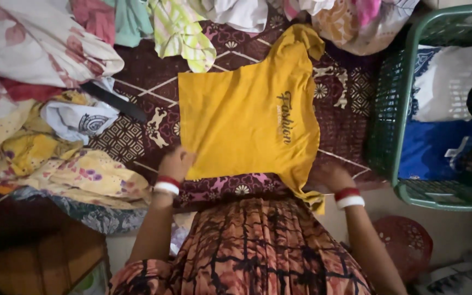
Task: The recorder folds various pieces of clothing and places them into a green laundry basket.
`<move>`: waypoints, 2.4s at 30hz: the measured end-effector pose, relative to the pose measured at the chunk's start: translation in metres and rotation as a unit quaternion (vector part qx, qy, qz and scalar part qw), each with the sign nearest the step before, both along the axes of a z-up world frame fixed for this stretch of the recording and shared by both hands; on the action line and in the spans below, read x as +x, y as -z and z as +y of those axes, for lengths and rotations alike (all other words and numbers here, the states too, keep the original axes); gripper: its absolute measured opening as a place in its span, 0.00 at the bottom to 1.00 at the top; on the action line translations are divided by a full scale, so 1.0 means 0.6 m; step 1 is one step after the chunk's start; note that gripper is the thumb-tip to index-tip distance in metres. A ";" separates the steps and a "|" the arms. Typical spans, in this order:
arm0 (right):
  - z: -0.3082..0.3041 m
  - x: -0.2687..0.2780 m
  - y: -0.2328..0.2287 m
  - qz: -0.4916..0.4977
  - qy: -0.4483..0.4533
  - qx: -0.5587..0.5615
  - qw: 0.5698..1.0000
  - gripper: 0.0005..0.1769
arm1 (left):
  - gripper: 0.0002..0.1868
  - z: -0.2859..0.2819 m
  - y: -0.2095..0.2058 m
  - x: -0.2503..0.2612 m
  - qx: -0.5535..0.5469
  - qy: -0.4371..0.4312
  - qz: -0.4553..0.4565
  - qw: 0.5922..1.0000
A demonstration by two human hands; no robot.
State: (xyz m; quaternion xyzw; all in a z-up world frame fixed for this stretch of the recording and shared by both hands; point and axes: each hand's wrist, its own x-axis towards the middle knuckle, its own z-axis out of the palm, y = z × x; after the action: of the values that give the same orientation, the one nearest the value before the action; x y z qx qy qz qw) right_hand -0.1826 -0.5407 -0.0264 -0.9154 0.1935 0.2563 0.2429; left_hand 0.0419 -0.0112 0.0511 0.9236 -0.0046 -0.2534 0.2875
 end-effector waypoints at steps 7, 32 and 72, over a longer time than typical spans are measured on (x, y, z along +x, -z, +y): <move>-0.039 0.286 -0.002 -0.270 0.196 0.117 0.935 0.18 | 0.05 -0.043 0.151 0.243 -0.133 -0.060 -0.245 0.959; 0.108 0.401 0.007 -0.110 0.035 -0.213 0.970 0.43 | 0.33 -0.197 0.057 0.267 -0.081 -0.110 -0.174 0.975; 0.133 -0.266 0.161 0.116 0.134 0.001 0.984 0.24 | 0.49 -0.109 0.097 -0.124 0.177 0.332 -0.091 0.922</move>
State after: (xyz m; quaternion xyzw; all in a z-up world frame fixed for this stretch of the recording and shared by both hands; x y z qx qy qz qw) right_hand -0.3420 -0.4609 -0.1228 -0.8448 0.3410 0.3264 0.2520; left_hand -0.0328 -0.0765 -0.0070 0.9240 -0.2923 -0.2457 0.0173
